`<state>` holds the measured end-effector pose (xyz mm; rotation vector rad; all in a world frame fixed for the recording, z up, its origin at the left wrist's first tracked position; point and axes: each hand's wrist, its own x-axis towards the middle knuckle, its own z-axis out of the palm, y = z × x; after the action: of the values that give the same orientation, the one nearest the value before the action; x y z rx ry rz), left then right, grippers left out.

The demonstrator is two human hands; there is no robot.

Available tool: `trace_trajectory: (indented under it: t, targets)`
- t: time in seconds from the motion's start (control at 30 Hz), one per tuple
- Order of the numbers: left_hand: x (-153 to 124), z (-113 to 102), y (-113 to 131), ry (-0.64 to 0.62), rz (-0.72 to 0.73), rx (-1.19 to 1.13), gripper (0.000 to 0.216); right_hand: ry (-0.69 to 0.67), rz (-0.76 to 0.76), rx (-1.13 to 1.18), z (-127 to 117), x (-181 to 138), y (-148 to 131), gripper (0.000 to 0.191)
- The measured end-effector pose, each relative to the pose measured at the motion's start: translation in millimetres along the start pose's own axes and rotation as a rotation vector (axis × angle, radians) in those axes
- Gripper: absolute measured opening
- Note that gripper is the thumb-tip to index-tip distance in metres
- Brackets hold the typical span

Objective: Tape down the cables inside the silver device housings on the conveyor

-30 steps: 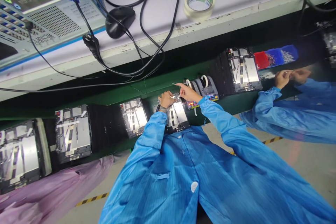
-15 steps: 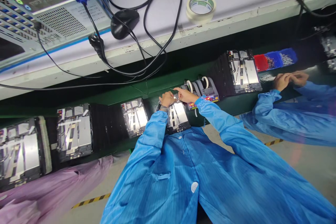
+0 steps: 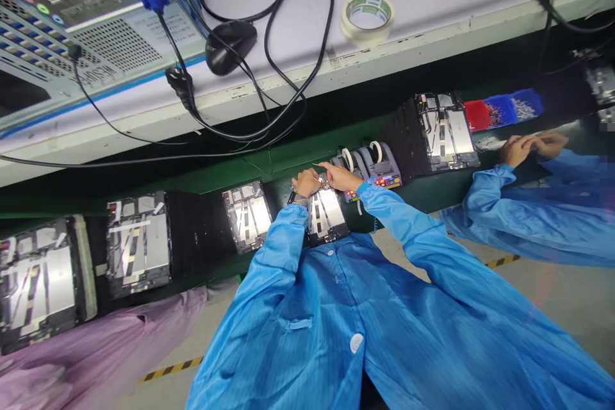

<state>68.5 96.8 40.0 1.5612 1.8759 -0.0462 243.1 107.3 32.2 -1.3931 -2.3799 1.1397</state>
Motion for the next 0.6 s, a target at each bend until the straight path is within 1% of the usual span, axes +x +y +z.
trace_trajectory:
  t: [0.23,0.33,0.6]
  targets:
    - [0.4,-1.0,0.8,-0.004,0.007,0.03,0.03,0.016,0.065,-0.093,6.0,-1.6,-7.1,0.087]
    - [0.7,-0.9,0.6,-0.001,0.011,0.025,0.03,0.002,0.06,-0.139,7.0,0.1,-8.2,0.09]
    - [-1.3,-1.6,1.7,0.013,0.007,0.004,0.03,-0.017,0.016,-0.241,3.4,1.6,-14.9,0.092]
